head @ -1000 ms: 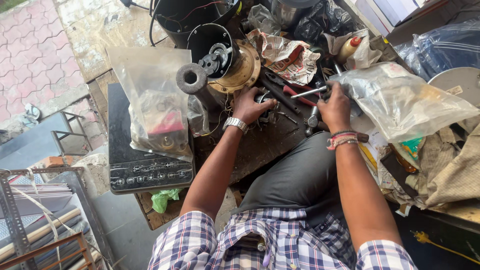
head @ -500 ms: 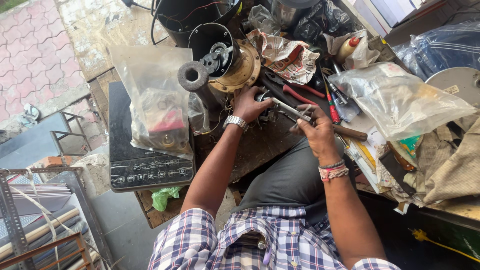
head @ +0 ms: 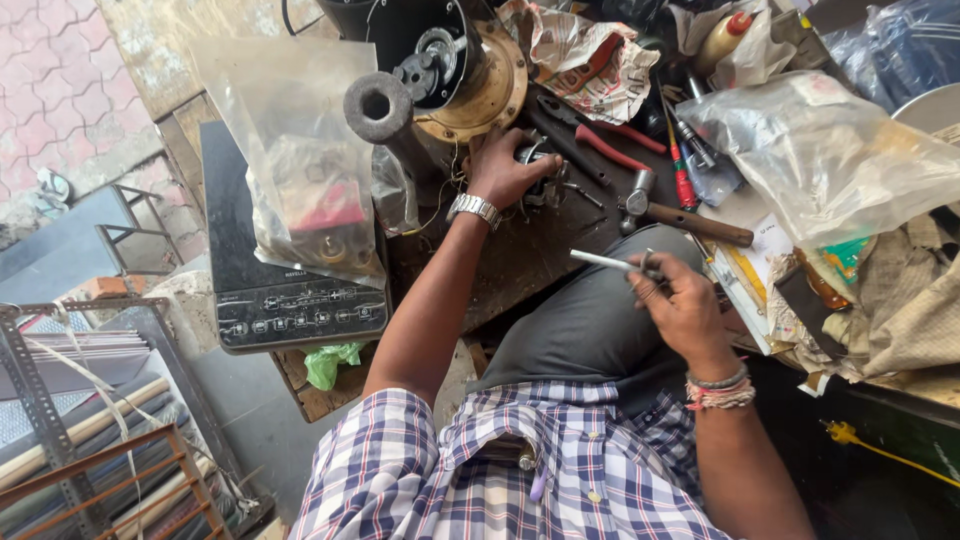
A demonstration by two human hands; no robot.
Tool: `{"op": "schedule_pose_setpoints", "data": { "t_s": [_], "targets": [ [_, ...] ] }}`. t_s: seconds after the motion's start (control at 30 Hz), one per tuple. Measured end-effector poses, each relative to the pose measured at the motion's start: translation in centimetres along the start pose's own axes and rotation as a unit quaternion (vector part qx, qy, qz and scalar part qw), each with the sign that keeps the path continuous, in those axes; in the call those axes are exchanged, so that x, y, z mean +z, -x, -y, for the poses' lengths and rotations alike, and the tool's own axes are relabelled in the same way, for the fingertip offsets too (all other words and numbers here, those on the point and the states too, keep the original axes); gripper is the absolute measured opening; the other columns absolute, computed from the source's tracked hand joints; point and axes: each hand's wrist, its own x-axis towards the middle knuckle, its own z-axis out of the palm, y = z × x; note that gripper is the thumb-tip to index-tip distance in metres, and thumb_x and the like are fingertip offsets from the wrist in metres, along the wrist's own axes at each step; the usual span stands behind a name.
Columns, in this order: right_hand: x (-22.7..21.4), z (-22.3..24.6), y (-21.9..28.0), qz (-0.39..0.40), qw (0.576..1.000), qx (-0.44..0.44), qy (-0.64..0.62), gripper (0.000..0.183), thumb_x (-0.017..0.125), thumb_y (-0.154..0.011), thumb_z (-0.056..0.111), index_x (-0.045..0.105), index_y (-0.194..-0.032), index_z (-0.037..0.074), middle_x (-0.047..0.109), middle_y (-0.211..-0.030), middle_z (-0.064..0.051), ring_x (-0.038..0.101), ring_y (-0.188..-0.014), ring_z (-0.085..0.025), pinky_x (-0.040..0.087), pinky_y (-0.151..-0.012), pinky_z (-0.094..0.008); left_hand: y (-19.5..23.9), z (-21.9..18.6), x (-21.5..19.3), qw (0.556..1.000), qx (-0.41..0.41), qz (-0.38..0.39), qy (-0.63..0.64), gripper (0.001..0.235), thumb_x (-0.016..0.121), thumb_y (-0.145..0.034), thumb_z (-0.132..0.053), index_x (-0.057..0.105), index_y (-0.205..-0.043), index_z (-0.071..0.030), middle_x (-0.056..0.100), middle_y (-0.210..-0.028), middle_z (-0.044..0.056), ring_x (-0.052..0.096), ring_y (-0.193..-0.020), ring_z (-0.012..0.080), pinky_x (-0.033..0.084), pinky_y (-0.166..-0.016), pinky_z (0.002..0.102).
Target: The person sits at a cluttered workbench and uses a wrench to tighten bolts on a small electric motor. They rotate the motor to access different sides and continue adjusting fasteners throughout the clip.
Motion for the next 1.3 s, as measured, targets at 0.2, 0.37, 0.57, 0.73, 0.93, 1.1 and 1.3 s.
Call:
{"op": "schedule_pose_setpoints", "data": {
  "t_s": [0.2,0.37,0.57,0.73,0.93,1.1,1.3],
  "targets": [
    [2.7,-1.3,-1.9,-0.068,0.985,0.089,-0.131,0.016,0.069,-0.098,0.009,0.071,-0.11,-0.001,0.073,-0.087,-0.005,0.069,-0.069,-0.009,0.06,-0.06,-0.025,0.0,0.1,0.2,0.999,-0.016,0.028,0.01,0.081,0.072,-0.065,-0.074,0.073,-0.119,-0.015,0.059,-0.134,0.015,0.046,-0.131,0.038,0.037,-0.108,0.056],
    [5.2,-2.3,-6.2,-0.032,0.979,0.132,-0.152,0.016,0.07,-0.097,0.009,0.073,-0.108,-0.002,0.07,-0.079,-0.006,0.066,-0.061,-0.009,0.057,-0.053,-0.025,0.1,-0.3,-0.4,1.0,0.0,-0.006,0.007,0.079,0.075,-0.063,-0.073,0.075,-0.117,-0.016,0.056,-0.136,0.015,0.043,-0.131,0.0402,0.034,-0.107,0.058],
    [6.2,-4.1,-7.5,-0.015,0.959,0.151,-0.241,0.014,0.071,-0.097,0.009,0.071,-0.105,-0.002,0.069,-0.08,-0.004,0.065,-0.061,-0.009,0.058,-0.051,-0.026,0.0,-0.2,-0.1,1.0,-0.004,-0.002,-0.002,0.076,0.075,-0.064,-0.074,0.075,-0.118,-0.019,0.057,-0.138,0.011,0.043,-0.134,0.0394,0.035,-0.109,0.057],
    [6.0,-4.4,-7.7,0.0,0.959,0.151,-0.24,0.014,0.07,-0.096,0.01,0.07,-0.105,-0.001,0.07,-0.081,-0.005,0.065,-0.061,-0.009,0.058,-0.052,-0.026,0.2,-0.1,-0.3,1.0,-0.007,0.002,-0.001,0.077,0.074,-0.063,-0.074,0.075,-0.117,-0.019,0.057,-0.138,0.011,0.044,-0.134,0.0384,0.036,-0.109,0.056],
    [5.4,-4.9,-8.2,0.04,0.943,0.224,-0.243,0.018,0.07,-0.098,0.015,0.067,-0.097,-0.003,0.069,-0.078,-0.01,0.065,-0.055,-0.015,0.055,-0.045,-0.028,0.0,-0.2,-0.1,1.0,-0.007,-0.002,-0.006,0.08,0.075,-0.062,-0.075,0.075,-0.117,-0.017,0.056,-0.137,0.012,0.041,-0.133,0.0409,0.033,-0.106,0.06],
    [4.2,-6.0,-9.9,0.112,0.91,0.275,-0.29,0.021,0.069,-0.098,0.019,0.066,-0.098,-0.002,0.07,-0.081,-0.01,0.065,-0.055,-0.014,0.055,-0.045,-0.027,0.0,0.0,0.1,1.0,-0.014,0.004,-0.006,0.08,0.074,-0.062,-0.075,0.075,-0.116,-0.016,0.058,-0.133,0.013,0.045,-0.13,0.0398,0.036,-0.105,0.057],
    [3.4,-7.7,-11.6,0.157,0.882,0.311,-0.319,0.02,0.064,-0.101,0.019,0.066,-0.104,-0.001,0.074,-0.089,-0.012,0.067,-0.061,-0.013,0.059,-0.052,-0.028,-0.5,0.3,0.4,1.0,-0.01,0.013,0.016,0.083,0.075,-0.062,-0.075,0.074,-0.117,-0.012,0.058,-0.132,0.016,0.048,-0.128,0.0373,0.04,-0.104,0.054]
  ]
}}
